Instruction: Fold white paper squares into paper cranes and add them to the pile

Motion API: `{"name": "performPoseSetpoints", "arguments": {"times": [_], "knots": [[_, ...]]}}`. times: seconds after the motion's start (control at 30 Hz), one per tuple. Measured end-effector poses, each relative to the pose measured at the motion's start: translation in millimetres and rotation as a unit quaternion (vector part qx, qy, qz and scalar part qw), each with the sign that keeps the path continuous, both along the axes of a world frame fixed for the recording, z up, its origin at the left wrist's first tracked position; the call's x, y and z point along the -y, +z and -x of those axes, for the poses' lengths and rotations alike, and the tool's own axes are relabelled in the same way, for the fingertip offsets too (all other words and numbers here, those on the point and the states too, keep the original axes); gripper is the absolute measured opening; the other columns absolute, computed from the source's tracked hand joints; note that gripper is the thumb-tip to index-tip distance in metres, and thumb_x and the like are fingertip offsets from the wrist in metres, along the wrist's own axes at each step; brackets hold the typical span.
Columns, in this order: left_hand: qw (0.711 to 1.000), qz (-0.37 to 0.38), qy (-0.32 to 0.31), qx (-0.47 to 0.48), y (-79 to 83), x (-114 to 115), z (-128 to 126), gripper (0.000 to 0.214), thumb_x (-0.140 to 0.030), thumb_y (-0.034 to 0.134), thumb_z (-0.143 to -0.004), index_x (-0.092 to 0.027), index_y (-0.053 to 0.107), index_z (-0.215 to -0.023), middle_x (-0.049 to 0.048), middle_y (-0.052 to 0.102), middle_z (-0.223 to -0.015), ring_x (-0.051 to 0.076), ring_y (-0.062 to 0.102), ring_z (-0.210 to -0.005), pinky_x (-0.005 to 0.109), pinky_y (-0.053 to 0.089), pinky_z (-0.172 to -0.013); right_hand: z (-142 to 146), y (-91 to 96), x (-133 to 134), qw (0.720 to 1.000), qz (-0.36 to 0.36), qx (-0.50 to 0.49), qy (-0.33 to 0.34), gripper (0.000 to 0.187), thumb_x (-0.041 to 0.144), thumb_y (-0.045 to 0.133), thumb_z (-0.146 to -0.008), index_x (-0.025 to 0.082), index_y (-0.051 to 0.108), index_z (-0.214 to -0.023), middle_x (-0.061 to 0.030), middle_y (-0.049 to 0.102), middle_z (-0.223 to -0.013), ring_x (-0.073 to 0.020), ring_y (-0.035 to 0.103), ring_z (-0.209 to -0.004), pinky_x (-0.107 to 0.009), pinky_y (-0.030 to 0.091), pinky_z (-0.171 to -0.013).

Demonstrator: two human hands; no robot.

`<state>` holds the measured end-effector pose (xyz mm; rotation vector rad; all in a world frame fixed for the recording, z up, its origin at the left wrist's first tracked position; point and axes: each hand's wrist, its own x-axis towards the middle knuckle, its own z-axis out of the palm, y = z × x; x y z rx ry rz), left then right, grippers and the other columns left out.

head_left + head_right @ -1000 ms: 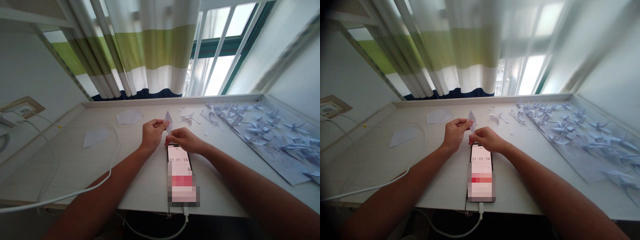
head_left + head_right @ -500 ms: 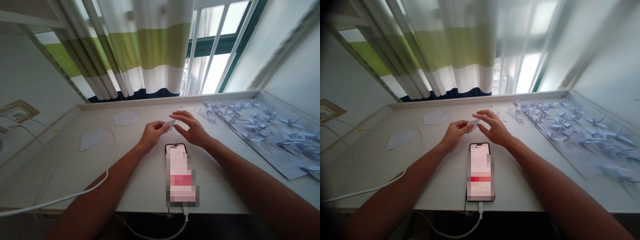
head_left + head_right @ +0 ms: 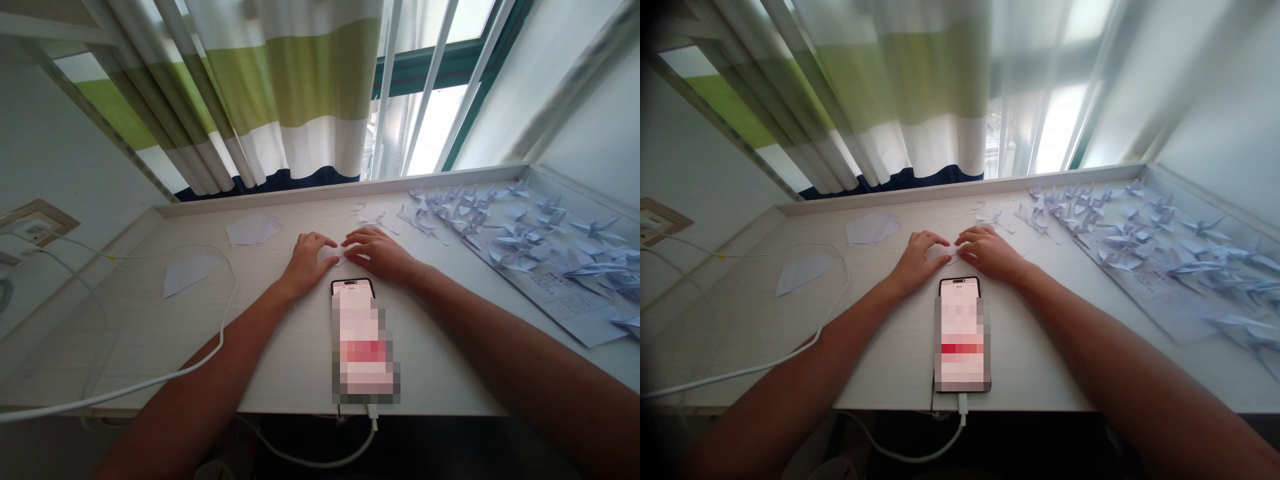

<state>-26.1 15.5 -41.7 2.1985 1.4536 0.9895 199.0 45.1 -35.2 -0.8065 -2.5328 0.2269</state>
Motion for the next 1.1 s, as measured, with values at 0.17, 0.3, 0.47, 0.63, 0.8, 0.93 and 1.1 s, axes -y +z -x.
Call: {"name": "performPoseSetpoints", "arguments": {"times": [0.17, 0.3, 0.47, 0.63, 0.8, 0.93, 1.1], "knots": [[0.996, 0.004, -0.092, -0.015, 3.8, -3.3, 6.0, 0.013, -0.015, 0.068, -0.089, -0.023, 0.077, -0.086, 0.0042, 0.074, -0.089, 0.022, 0.065, -0.092, 0.037, 0.051, -0.090, 5.5, 3.7, 6.1, 0.999, 0.021, 0.021, 0.040, 0.032, 0.012, 0.051, -0.101, 0.020, 0.080, -0.110, -0.0111, 0.078, -0.115, -0.0260, 0.069, -0.106, -0.044, 0.051, -0.098], [0.991, 0.019, -0.135, -0.013, 5.2, -5.4, 14.9, 0.017, -0.017, 0.065, -0.090, -0.024, 0.080, -0.090, 0.0045, 0.076, -0.093, 0.021, 0.069, -0.090, 0.035, 0.052, -0.088, 7.9, 7.6, 10.8, 0.997, 0.035, 0.059, 0.043, 0.029, 0.012, 0.054, -0.099, 0.019, 0.081, -0.107, -0.0114, 0.077, -0.117, -0.0264, 0.069, -0.102, -0.040, 0.054, -0.089], [0.979, 0.029, -0.199, -0.030, 7.2, -7.8, 26.3, 0.016, -0.028, 0.067, -0.093, -0.028, 0.083, -0.094, 0.0061, 0.078, -0.104, 0.021, 0.070, -0.099, 0.035, 0.053, -0.095, 8.7, 11.7, 11.1, 0.997, 0.013, 0.059, 0.049, 0.023, 0.019, 0.059, -0.098, 0.021, 0.081, -0.105, -0.0100, 0.079, -0.107, -0.0284, 0.068, -0.103, -0.046, 0.048, -0.100], [0.982, 0.035, -0.185, -0.004, 7.5, -9.1, 25.9, 0.013, -0.032, 0.071, -0.091, -0.027, 0.083, -0.089, 0.0065, 0.078, -0.099, 0.022, 0.070, -0.095, 0.037, 0.054, -0.093, 12.2, 6.7, 4.9, 0.998, 0.047, 0.014, 0.037, 0.024, 0.026, 0.058, -0.102, 0.020, 0.081, -0.100, -0.0108, 0.078, -0.098, -0.0264, 0.067, -0.095, -0.043, 0.048, -0.093], [0.982, 0.062, -0.179, 0.026, 8.0, -9.4, 24.7, 0.015, -0.033, 0.070, -0.090, -0.027, 0.083, -0.088, 0.0066, 0.078, -0.100, 0.022, 0.071, -0.095, 0.038, 0.054, -0.094, 15.1, 0.5, -1.3, 0.998, 0.059, -0.010, 0.022, 0.021, 0.025, 0.061, -0.100, 0.020, 0.081, -0.096, -0.0099, 0.075, -0.094, -0.0257, 0.065, -0.094, -0.040, 0.045, -0.090], [0.980, 0.061, -0.185, 0.027, 9.0, -9.8, 25.1, 0.015, -0.032, 0.069, -0.091, -0.026, 0.082, -0.086, 0.0069, 0.078, -0.100, 0.022, 0.070, -0.095, 0.037, 0.053, -0.093, 15.4, -0.5, -2.2, 0.997, 0.069, -0.019, 0.019, 0.020, 0.025, 0.061, -0.100, 0.020, 0.079, -0.095, -0.0096, 0.074, -0.096, -0.0254, 0.064, -0.094, -0.039, 0.045, -0.090], [0.983, 0.048, -0.175, 0.000, 8.5, -9.4, 21.6, 0.018, -0.027, 0.061, -0.095, -0.023, 0.077, -0.088, 0.0077, 0.076, -0.098, 0.023, 0.067, -0.097, 0.040, 0.051, -0.096, 19.1, -2.2, -2.1, 0.998, 0.057, 0.003, -0.007, 0.022, 0.023, 0.055, -0.102, 0.018, 0.076, -0.096, -0.0109, 0.073, -0.097, -0.0263, 0.063, -0.095, -0.041, 0.045, -0.090]]}}
